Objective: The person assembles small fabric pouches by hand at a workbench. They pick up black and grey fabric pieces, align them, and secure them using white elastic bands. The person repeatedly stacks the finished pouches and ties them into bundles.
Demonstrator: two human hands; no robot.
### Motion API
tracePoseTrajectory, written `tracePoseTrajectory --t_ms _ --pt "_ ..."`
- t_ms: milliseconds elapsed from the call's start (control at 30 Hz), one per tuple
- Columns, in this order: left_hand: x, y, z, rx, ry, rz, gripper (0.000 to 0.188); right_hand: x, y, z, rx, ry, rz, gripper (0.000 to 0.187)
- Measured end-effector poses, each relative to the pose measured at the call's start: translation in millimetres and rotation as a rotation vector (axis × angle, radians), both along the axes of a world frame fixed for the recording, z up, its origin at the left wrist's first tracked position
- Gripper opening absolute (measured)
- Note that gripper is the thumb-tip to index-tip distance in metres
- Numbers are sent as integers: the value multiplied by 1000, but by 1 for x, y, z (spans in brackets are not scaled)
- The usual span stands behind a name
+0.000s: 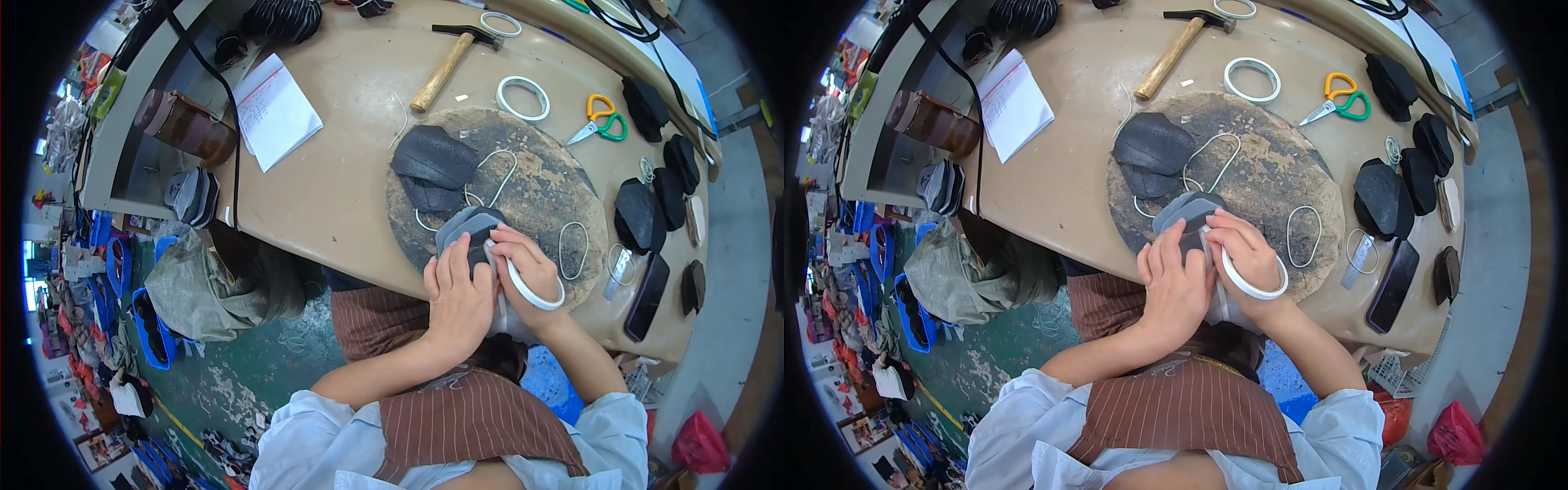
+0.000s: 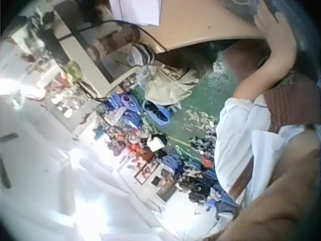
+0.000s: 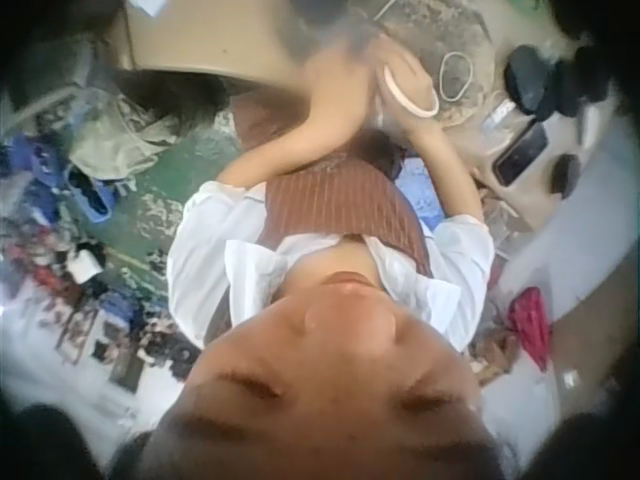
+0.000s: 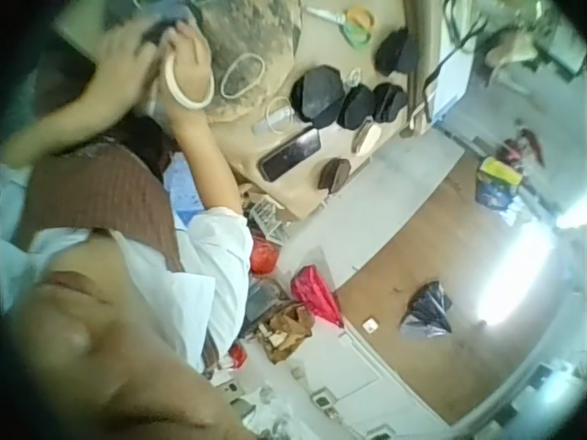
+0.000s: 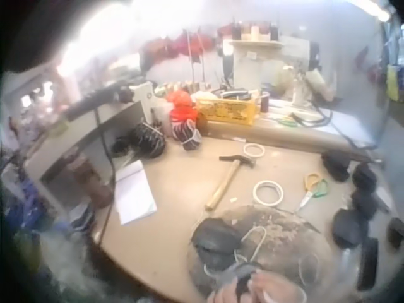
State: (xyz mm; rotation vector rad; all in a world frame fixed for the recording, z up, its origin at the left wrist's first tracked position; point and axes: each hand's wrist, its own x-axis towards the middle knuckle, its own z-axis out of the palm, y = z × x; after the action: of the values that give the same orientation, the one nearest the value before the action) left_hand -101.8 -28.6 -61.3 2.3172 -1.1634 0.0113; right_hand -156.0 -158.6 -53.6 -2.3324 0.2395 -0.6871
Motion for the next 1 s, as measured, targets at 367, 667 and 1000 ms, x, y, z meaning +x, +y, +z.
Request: tracePoseTrajectory --t_ms 367,667,1000 --pt "90 -5 29 -85 1242 -247 29 -11 2 -3 -165 -192 48 33" --pt "113 -11 33 -185 1199 -355 15 -34 2 37 -189 -88 227 21" --pt "173 -20 66 -433 1351 -122 15 -97 -20 98 316 808 781 11"
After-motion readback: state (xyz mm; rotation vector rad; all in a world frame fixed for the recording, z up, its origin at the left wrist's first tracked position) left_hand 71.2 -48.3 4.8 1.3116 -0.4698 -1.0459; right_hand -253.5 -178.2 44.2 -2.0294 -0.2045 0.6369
